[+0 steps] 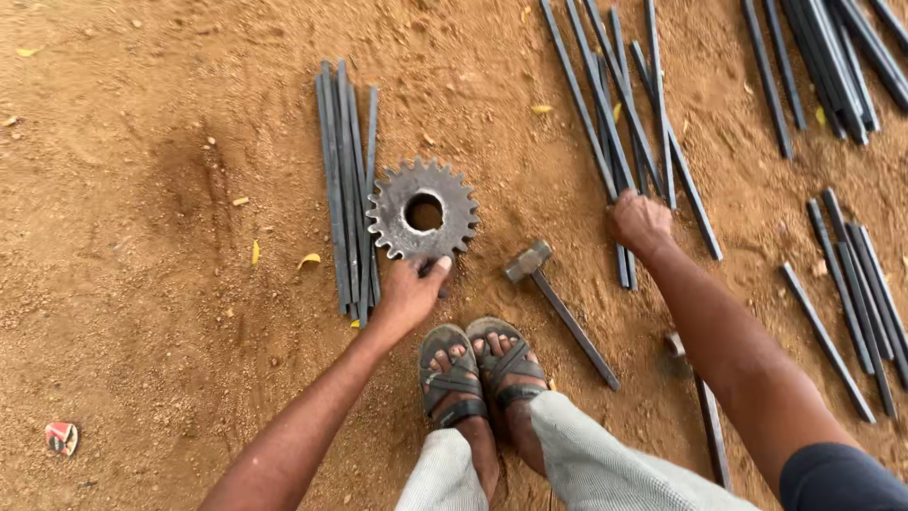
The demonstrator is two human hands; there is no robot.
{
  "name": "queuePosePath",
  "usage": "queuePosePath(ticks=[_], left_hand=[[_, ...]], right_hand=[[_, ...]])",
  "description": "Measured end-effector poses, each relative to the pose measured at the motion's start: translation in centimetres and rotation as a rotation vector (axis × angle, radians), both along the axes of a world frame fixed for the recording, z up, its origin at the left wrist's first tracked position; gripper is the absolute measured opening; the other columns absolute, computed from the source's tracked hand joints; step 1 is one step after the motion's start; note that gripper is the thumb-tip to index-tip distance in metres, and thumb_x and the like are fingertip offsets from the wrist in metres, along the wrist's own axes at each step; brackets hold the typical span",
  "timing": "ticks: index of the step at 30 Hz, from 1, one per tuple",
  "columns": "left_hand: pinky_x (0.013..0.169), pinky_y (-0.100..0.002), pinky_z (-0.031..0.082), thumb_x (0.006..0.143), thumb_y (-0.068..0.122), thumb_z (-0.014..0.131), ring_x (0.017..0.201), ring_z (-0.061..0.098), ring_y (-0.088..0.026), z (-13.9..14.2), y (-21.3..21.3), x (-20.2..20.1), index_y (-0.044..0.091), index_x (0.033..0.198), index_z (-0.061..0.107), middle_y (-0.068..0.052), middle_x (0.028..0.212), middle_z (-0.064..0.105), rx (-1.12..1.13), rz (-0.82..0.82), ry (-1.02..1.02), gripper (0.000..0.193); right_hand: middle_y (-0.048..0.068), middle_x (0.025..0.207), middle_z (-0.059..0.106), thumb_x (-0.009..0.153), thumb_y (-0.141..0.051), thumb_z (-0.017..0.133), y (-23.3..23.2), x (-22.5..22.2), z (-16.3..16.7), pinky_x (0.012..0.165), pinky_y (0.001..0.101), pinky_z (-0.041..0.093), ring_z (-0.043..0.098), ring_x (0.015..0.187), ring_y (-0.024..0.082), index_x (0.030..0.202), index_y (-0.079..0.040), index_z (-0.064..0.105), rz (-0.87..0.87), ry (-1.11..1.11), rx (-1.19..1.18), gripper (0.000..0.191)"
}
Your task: The person uses a gear and a hammer to straighten metal rods by hand on the ground.
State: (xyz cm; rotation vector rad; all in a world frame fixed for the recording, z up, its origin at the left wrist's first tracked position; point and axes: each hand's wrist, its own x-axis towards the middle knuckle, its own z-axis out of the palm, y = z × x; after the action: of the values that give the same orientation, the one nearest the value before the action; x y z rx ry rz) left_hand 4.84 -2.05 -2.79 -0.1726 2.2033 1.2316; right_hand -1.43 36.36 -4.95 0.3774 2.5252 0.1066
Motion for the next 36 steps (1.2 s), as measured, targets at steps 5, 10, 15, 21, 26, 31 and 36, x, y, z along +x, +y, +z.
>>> queuePosePath(ticks=[5, 10, 15, 21, 26, 31, 36], left_hand=[[0.066, -0.034, 0.059, 0.103, 0.047, 0.058, 0.071, 0.074, -0.013, -0.6, -0.1, -1.4, 0.004, 0.113, 0.077, -0.006, 0.088, 0.08, 0.038, 0.006, -0.008, 0.048], [0.064, -0.035, 0.058, 0.105, 0.057, 0.048, 0.066, 0.068, -0.017, -1.2, -1.1, -5.1, 0.006, 0.119, 0.066, -0.006, 0.083, 0.072, 0.409, 0.291, -0.426, 0.056], [0.059, -0.037, 0.054, 0.102, 0.026, 0.054, 0.067, 0.066, -0.017, -3.5, -6.6, -4.7, 0.003, 0.118, 0.069, -0.009, 0.085, 0.07, 0.023, -0.212, -0.251, 0.032], [0.058, -0.039, 0.053, 0.107, 0.022, 0.052, 0.069, 0.066, -0.02, -8.5, -7.6, 2.5, 0.002, 0.121, 0.063, -0.008, 0.088, 0.068, -0.248, -0.193, -0.252, 0.027], [0.051, -0.037, 0.053, 0.108, 0.026, 0.051, 0.056, 0.06, -0.016, -8.4, -4.6, 10.0, 0.003, 0.121, 0.068, -0.006, 0.078, 0.067, 0.154, 0.103, -0.267, 0.032], [0.055, -0.035, 0.061, 0.105, 0.026, 0.054, 0.06, 0.071, -0.019, -1.7, -1.9, 9.5, 0.001, 0.123, 0.065, -0.011, 0.081, 0.073, 0.577, 0.377, -0.367, 0.033], [0.061, -0.039, 0.063, 0.101, 0.032, 0.059, 0.066, 0.073, -0.024, 4.7, -0.9, 3.8, 0.005, 0.119, 0.065, -0.013, 0.087, 0.074, 0.869, 0.517, -0.303, 0.033]], right_hand=[[0.009, 0.073, 0.065, 0.108, -0.036, 0.049, -7.1, 1.4, 3.7, 0.037, 0.0304, 0.045, 0.053, 0.049, 0.014, 0.125, -0.009, 0.064, -0.189, 0.061, -0.556, 0.035], [0.009, 0.064, 0.063, 0.105, -0.032, 0.051, -19.4, 5.5, 7.9, 0.041, 0.03, 0.052, 0.06, 0.048, 0.016, 0.123, -0.011, 0.06, -0.258, -0.076, -1.151, 0.029], [0.005, 0.078, 0.073, 0.101, -0.03, 0.058, -22.1, 12.2, 7.1, 0.049, 0.0286, 0.05, 0.068, 0.058, 0.016, 0.108, -0.008, 0.07, 0.266, 0.044, -0.865, 0.026], [0.02, 0.116, 0.066, 0.098, -0.044, 0.058, -12.3, 16.5, 2.1, 0.059, 0.0386, 0.059, 0.066, 0.088, 0.027, 0.13, -0.009, 0.057, 0.051, 0.025, -0.285, 0.048], [0.015, 0.117, 0.072, 0.11, -0.058, 0.04, -7.6, 21.3, -2.3, 0.071, 0.0362, 0.059, 0.071, 0.093, 0.024, 0.132, -0.009, 0.057, 0.128, -0.461, -0.107, 0.057], [0.019, 0.095, 0.066, 0.112, -0.041, 0.035, -7.9, 22.9, -4.3, 0.049, 0.0315, 0.056, 0.066, 0.063, 0.022, 0.13, 0.004, 0.048, 0.19, -0.28, -0.176, 0.049], [0.009, 0.076, 0.064, 0.101, -0.025, 0.056, -8.8, 23.3, -2.8, 0.042, 0.0331, 0.049, 0.058, 0.054, 0.017, 0.11, -0.001, 0.059, -0.103, -0.204, -0.456, 0.025]])
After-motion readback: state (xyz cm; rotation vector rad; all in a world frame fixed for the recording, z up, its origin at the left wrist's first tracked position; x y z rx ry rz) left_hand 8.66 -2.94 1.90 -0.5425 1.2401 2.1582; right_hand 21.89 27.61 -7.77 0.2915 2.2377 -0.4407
